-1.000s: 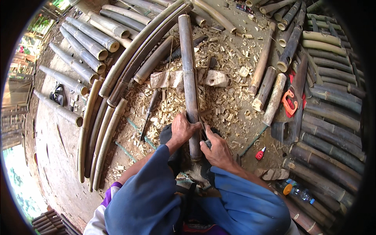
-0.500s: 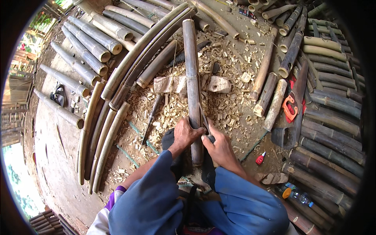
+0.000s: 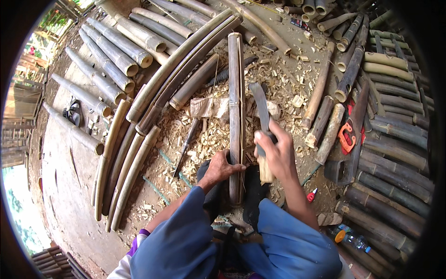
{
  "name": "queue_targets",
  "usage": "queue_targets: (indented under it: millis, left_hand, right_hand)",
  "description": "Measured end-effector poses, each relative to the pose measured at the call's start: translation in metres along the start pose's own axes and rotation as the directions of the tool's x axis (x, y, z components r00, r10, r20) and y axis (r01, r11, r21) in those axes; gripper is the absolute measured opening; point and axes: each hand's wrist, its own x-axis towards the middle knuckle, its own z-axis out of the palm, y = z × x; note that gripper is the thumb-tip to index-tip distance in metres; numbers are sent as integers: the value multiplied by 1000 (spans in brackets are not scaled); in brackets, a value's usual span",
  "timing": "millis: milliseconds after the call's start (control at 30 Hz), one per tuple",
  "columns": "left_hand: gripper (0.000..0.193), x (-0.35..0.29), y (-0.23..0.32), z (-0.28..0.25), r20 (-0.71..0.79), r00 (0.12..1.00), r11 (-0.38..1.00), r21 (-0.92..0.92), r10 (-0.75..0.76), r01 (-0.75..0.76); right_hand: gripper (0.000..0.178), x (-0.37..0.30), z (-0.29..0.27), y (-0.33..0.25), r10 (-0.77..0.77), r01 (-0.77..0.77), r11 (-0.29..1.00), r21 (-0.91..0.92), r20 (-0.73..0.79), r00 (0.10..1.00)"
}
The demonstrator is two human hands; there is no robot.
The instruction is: The person sits on the ground and uses a wooden mallet to strike a metal wedge into a bamboo pole, splitting it lengthwise. They then use a knife to clean the split edges and separate the bamboo into sections.
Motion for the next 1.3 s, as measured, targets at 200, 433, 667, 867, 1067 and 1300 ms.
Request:
queue_targets:
  millis: [200, 433, 667, 867, 1067, 1300]
  left_hand:
    - [61, 7, 6, -2, -115, 993, 998, -57, -23, 17]
    - [49, 13, 5, 9, -169, 986, 998, 59, -3, 13]
    - [52, 9, 11, 7, -194, 981, 998, 45, -27, 37]
    - [60, 11, 13, 17, -199, 979, 989, 133, -35, 62]
    - [62, 4, 23, 12, -184, 981, 970, 219, -67, 107]
    - [66, 12, 22, 21, -199, 980, 954, 292, -11, 70]
  right_hand:
    - [59, -63, 2, 41, 193, -138, 941, -310, 156, 969]
    - [63, -84, -2, 42, 134, -51, 903, -427, 167, 977]
    - [64, -85, -1, 41, 179, -96, 896, -434, 154, 972]
    - [63, -51, 10, 55, -51, 68, 894, -442, 51, 997]
    - [63, 3, 11, 60, -116, 130, 839, -528, 59, 991]
    - [62, 30, 8, 73, -120, 95, 826, -556, -8, 993]
